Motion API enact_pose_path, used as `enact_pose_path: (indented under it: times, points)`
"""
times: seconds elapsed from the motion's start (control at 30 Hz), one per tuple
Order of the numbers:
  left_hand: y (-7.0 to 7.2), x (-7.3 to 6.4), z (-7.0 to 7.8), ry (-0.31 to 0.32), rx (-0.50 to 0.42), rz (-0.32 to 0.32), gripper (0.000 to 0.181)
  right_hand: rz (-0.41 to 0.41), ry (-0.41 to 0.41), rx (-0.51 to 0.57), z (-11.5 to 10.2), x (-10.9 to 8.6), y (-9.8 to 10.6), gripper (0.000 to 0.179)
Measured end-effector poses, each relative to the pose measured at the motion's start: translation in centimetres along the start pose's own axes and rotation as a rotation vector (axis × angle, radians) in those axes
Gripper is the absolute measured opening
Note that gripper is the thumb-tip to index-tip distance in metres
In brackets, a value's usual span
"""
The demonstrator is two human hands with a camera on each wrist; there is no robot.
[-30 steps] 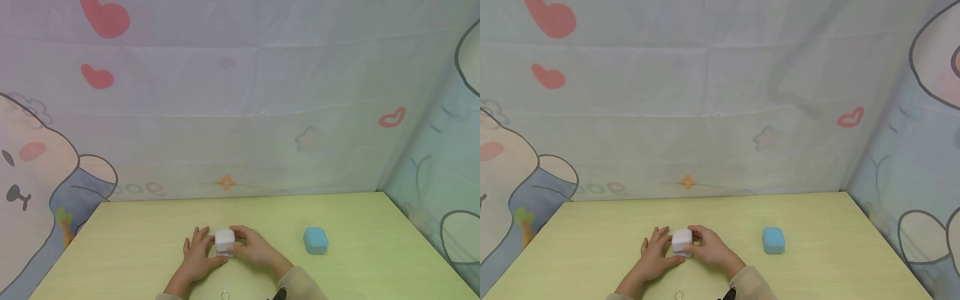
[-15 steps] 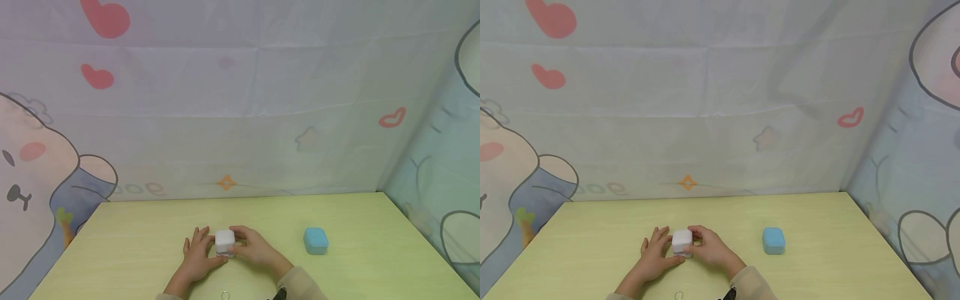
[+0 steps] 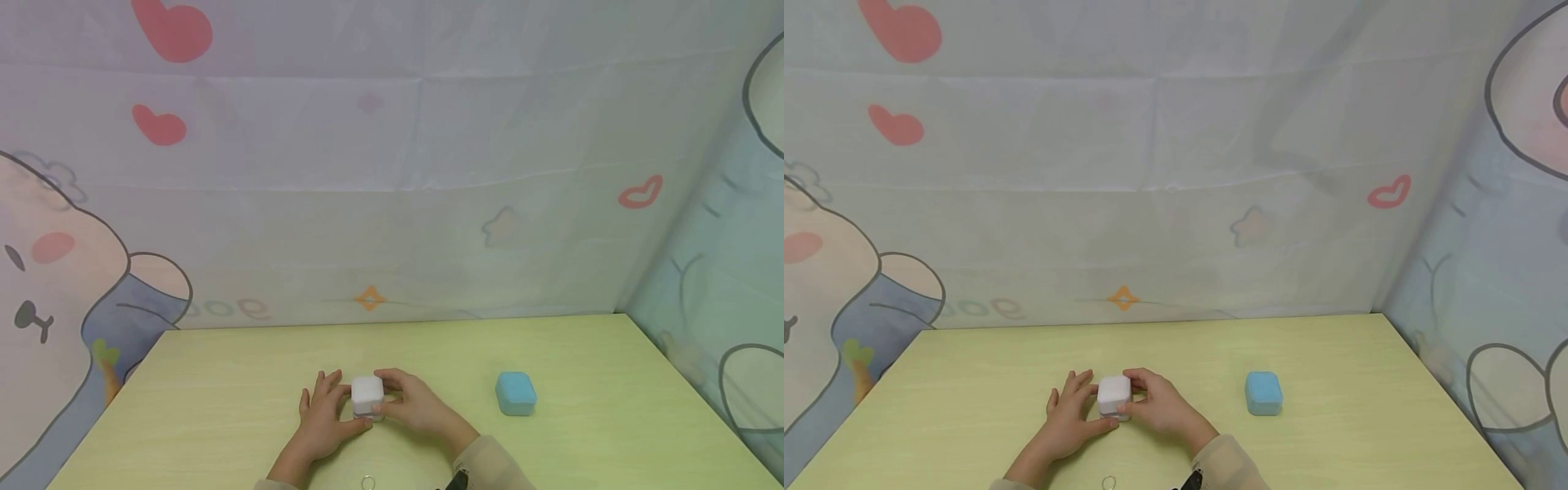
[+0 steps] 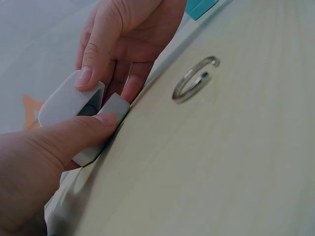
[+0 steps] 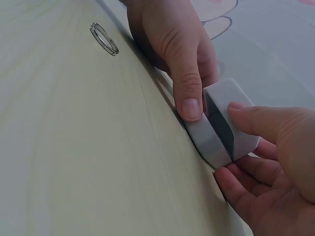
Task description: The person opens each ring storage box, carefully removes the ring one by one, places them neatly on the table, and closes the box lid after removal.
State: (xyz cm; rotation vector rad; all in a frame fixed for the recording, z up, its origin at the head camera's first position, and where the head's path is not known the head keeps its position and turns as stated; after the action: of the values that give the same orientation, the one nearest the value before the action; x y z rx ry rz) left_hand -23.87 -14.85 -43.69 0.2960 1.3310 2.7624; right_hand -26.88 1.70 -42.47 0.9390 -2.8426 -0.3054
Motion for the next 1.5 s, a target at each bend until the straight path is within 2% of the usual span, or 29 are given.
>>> enact_pose_path:
  times: [1.5]
  points:
    - [0.08, 0.04, 0.00, 0.013, -0.010, 0.002, 0.059, 0.038, -0.018, -0.003, 0.46, 0.06, -0.03, 0.059]
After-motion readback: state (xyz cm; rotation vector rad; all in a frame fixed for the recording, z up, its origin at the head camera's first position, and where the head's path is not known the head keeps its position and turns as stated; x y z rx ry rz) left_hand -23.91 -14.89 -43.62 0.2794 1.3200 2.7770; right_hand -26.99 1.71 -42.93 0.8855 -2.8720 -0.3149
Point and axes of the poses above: each hand's wrist, its own x-axis towards the middle knuckle, its own y-axis out of the back of the hand, z = x × y, the point moved 5 cm from there along x, towards the middle knuckle, and after that the axes turned 8 degrees about x, right-handed, at the moved point
